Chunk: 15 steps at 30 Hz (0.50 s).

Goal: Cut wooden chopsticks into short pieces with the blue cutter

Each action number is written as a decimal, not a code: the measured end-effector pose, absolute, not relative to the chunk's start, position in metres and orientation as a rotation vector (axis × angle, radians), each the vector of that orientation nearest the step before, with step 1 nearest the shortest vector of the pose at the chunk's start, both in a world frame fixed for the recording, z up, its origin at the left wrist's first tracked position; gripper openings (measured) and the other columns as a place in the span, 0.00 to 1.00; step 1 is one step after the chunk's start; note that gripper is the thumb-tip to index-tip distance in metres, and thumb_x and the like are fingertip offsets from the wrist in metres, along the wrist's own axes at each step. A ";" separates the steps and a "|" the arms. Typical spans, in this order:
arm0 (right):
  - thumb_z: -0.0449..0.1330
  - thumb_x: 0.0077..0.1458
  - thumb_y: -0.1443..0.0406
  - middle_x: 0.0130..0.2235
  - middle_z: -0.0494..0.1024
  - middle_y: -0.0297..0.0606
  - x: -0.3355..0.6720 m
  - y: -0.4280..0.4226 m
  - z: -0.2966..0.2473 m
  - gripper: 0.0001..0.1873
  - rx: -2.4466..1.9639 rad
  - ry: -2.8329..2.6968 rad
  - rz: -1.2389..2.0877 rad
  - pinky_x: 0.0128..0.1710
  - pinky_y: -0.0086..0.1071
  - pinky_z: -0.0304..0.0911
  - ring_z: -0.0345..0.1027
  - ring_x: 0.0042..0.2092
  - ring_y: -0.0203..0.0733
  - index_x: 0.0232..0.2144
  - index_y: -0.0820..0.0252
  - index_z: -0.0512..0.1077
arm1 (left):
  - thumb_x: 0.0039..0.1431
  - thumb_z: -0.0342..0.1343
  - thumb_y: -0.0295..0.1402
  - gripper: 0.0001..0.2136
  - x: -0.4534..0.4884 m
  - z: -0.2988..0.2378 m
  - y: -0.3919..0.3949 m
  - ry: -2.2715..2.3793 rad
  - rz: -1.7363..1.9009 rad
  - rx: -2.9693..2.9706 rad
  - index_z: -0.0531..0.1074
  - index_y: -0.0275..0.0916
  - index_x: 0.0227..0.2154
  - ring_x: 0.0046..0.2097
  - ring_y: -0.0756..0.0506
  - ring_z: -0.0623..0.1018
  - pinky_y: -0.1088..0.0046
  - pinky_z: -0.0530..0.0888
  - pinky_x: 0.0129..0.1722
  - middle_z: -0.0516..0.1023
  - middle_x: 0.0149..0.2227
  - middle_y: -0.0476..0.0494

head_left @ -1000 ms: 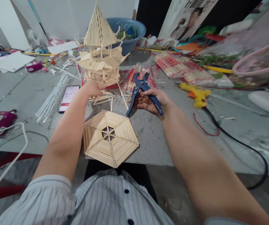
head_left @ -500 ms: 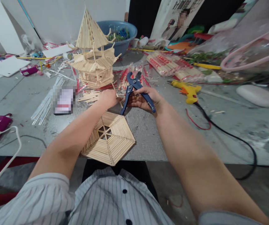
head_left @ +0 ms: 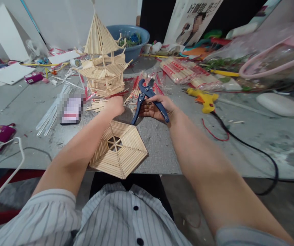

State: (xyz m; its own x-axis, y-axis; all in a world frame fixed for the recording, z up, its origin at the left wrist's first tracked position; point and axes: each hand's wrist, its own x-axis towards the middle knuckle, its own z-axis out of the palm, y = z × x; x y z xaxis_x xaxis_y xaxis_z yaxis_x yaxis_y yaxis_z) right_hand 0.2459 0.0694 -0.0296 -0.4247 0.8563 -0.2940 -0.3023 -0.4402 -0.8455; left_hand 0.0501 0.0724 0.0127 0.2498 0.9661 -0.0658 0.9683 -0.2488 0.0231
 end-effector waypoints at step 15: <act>0.52 0.44 0.66 0.29 0.79 0.45 0.246 0.064 -0.027 0.13 -0.992 -0.965 1.921 0.46 0.45 0.71 0.75 0.35 0.48 0.33 0.61 0.72 | 0.59 0.55 0.24 0.09 0.003 0.090 0.069 1.397 1.395 1.528 0.64 0.37 0.24 0.26 0.49 0.76 0.73 0.73 0.31 0.70 0.19 0.51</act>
